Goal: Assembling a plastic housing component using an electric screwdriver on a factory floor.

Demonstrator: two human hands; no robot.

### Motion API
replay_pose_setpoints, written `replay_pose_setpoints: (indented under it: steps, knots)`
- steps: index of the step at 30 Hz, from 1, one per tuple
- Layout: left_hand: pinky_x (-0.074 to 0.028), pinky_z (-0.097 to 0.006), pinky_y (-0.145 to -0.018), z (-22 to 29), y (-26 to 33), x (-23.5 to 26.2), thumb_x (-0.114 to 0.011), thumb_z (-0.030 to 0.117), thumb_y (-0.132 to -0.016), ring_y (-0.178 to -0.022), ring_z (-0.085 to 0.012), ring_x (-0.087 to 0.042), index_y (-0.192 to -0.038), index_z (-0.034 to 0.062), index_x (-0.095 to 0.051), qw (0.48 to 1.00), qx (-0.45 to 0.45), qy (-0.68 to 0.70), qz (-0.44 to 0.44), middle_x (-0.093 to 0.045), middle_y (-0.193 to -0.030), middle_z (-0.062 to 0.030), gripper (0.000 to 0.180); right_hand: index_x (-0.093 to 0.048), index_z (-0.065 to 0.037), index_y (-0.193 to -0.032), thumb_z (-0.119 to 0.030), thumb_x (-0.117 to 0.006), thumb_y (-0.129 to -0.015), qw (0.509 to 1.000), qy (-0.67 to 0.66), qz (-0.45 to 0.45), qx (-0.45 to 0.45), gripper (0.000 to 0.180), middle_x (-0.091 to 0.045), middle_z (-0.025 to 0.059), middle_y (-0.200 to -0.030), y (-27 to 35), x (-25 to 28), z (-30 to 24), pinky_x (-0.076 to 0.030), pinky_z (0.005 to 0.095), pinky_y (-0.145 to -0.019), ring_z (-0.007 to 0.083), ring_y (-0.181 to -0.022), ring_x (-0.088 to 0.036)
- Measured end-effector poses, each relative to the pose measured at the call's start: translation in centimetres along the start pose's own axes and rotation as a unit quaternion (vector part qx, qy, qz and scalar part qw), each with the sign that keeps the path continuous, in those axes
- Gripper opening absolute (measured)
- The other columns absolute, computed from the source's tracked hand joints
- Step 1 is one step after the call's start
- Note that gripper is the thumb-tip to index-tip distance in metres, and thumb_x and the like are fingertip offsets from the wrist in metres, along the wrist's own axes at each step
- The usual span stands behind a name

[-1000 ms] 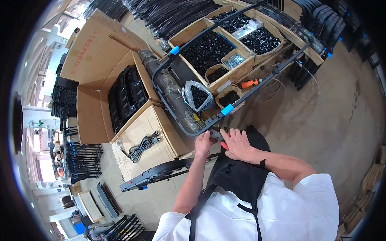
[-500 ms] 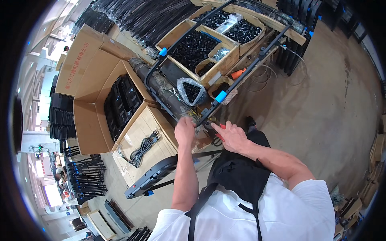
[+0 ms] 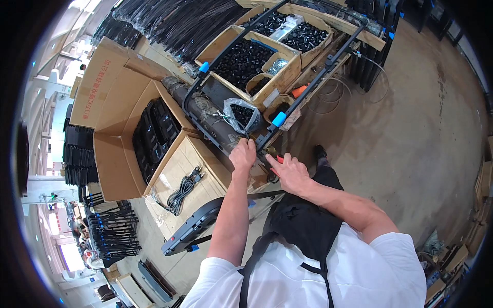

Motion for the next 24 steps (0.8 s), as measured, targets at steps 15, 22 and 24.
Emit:
replay_pose_setpoints:
  steps: [15, 22, 24]
  knots:
    - [-0.054, -0.056, -0.086, -1.5, -0.6, -0.3, -0.05, 0.044, -0.102, -0.095, -0.046, -0.072, -0.098, 0.0063, -0.073, 0.997, 0.068, 0.027, 0.032, -0.075, -0.098, -0.0247, 0.044, -0.041, -0.014, -0.162, -0.009, -0.071, -0.076, 0.982, -0.168, -0.088, -0.027, 0.091, -0.061, 0.0202, -0.105, -1.7, -2.0, 2.0, -0.058, 0.0473, -0.075, 0.0346, -0.084, -0.068]
    - [-0.054, -0.056, -0.086, -1.2, -0.9, -0.3, -0.052, 0.045, -0.101, -0.094, -0.046, -0.072, -0.095, 0.0062, -0.073, 0.996, 0.071, 0.039, 0.04, -0.075, -0.097, -0.025, 0.045, -0.035, -0.016, -0.165, 0.0, -0.062, -0.08, 0.721, -0.606, -0.32, -0.103, 0.091, -0.06, 0.0005, -0.099, -2.8, -8.8, 5.5, -0.05, 0.0269, -0.07, 0.0099, -0.077, -0.056]
    - [-0.054, -0.055, -0.085, -1.6, -0.7, -0.5, -0.053, 0.045, -0.1, -0.094, -0.046, -0.072, -0.096, 0.0061, -0.074, 0.995, 0.084, 0.038, 0.035, -0.075, -0.096, -0.0252, 0.044, -0.038, -0.01, -0.162, -0.007, -0.06, -0.083, 0.891, -0.35, -0.288, -0.022, 0.082, -0.071, 0.0153, -0.115, -3.8, -5.8, 4.5, -0.055, 0.0399, -0.082, 0.0286, -0.102, -0.07]
Point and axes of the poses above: each hand's wrist, its own y-axis away from the middle knuckle, its own x-axis out of the back of the hand, z = x × y, the point moved 9 cm from there along -y, towards the middle knuckle
